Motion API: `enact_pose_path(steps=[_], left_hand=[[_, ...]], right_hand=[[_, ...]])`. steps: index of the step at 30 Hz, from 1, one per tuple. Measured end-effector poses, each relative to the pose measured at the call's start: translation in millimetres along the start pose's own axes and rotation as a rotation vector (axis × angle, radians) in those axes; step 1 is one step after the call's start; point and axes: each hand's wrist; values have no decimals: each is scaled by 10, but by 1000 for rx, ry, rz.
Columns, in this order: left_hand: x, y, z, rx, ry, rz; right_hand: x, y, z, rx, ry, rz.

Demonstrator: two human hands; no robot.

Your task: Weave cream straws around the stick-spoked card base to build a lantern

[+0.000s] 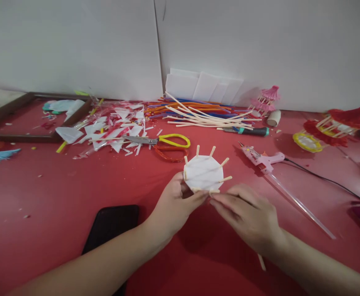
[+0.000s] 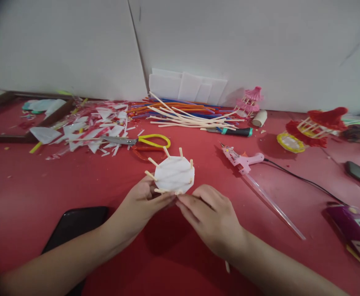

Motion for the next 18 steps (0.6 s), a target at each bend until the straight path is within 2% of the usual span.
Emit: enact_pose_path(steps=[7,13,18], left_hand=[[-9,3,-18,20,22,-31],[2,3,-29,-49,-7,-85],[-3,13,-31,15,-71,-77]], right_hand=[[-80,9,-24,-14,105,-76],[-41,-3,-59,-96,102,-83],[-35,-23,-60,-94,95,-171]])
Point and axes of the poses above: each hand's wrist, its own y-axis away from the middle knuckle, its own z-axis out of the palm, x = y × z, and after that the axes turned 2 degrees about y, right-handed
